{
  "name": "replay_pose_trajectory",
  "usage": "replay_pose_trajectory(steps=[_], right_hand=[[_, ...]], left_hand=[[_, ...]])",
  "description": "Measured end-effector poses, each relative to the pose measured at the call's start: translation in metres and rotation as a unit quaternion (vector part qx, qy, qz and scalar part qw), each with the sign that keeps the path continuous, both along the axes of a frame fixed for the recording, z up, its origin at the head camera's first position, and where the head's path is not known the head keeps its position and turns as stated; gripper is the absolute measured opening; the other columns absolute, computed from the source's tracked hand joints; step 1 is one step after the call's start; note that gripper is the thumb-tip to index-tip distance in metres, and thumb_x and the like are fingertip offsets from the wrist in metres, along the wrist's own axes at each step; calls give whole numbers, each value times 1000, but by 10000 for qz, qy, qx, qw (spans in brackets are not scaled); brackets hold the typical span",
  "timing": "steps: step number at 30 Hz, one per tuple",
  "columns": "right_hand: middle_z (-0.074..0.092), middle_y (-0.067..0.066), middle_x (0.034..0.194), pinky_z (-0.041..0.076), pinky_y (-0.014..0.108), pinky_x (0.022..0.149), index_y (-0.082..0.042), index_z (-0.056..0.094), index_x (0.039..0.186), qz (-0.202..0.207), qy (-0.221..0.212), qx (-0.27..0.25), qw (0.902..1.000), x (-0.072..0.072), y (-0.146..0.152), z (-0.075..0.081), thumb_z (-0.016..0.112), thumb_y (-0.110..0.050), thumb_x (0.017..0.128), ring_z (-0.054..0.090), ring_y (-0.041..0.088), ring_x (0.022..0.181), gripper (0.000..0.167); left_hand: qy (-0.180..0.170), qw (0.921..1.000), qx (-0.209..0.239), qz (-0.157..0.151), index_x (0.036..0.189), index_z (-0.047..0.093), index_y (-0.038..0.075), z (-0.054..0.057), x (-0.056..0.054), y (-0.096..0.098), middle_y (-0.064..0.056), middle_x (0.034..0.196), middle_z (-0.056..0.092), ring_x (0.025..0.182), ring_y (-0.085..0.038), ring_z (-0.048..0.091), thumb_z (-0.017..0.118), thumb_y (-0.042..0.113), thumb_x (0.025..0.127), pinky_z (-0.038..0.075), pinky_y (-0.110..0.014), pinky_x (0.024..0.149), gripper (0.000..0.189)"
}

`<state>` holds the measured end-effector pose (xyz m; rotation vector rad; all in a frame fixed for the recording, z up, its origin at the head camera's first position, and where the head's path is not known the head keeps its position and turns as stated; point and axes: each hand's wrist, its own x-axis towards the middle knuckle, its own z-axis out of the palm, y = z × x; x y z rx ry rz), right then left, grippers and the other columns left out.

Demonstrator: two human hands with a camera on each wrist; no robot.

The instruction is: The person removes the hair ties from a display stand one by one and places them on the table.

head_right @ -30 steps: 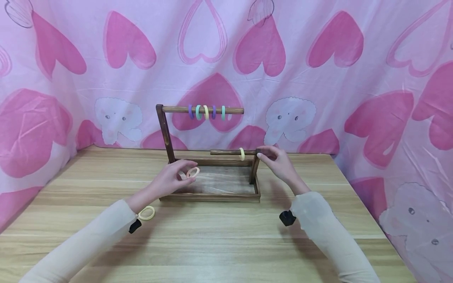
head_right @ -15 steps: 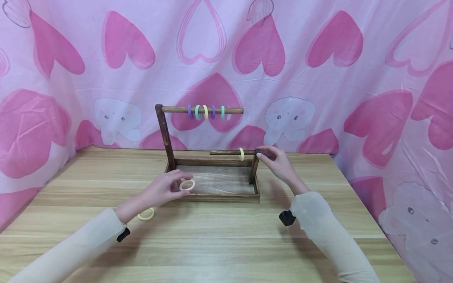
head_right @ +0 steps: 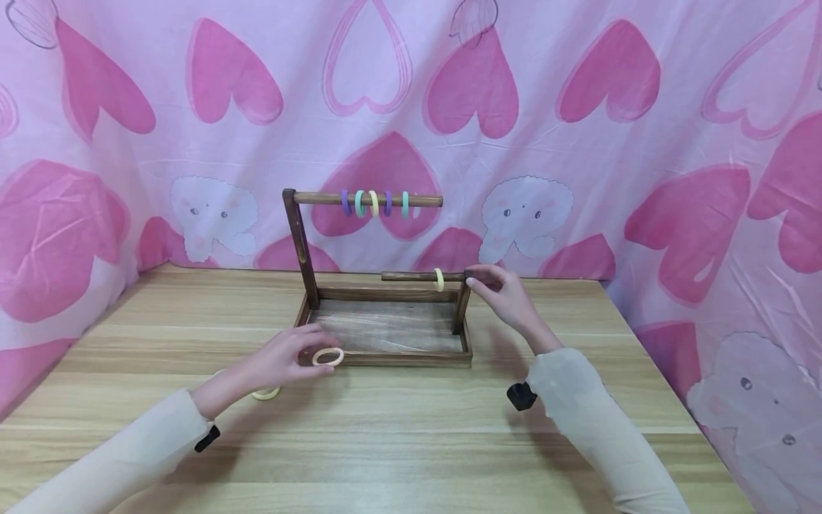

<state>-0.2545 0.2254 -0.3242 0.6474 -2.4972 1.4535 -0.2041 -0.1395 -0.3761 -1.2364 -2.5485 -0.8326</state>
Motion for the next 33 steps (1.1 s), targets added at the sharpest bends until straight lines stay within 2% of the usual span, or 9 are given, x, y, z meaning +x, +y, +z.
replay_pose_trajectory(steps=[4,14,21,26,33], right_hand=[[57,20,108,41,17,75,7,53,114,-14,-3,15,10000,0,0,0,53,-11,89,54,7,90,31],[56,21,107,42,17,75,7,53,114,-17,-22,-11,10000,0,-1,0,53,-10,89,55,8,90,31],[56,20,108,42,18,75,6,53,115,-58,-40,48,10000,1,0,1,52,-11,89,55,9,90,31],[57,19,108,42,18,76,5,53,115,-93,-77,95,9999,0,0,0,53,-12,89,55,12,92,31],[56,20,108,42,18,75,6,53,115,-74,-51,47,9999,0,0,1,52,-10,89,55,11,91,30]], left_hand=[[73,9997,-216,44,95,64,16,-2,5,-4,3,79,53,61,-5,44,70,29,74,36,-18,51,25],[-315,9965,-664,396,95,65,16,-6,16,-15,9,71,46,57,-4,41,68,33,75,35,-19,49,26],[-376,9946,-905,351,99,65,14,-13,19,-23,9,72,47,54,-2,41,69,33,75,35,-18,49,32],[-402,9931,-1039,367,100,65,13,-18,20,-26,9,80,51,57,-2,42,68,33,75,38,-19,53,32],[-243,9897,-1348,412,99,64,15,-24,19,-28,10,89,53,65,-2,46,68,36,74,40,-22,58,33]])
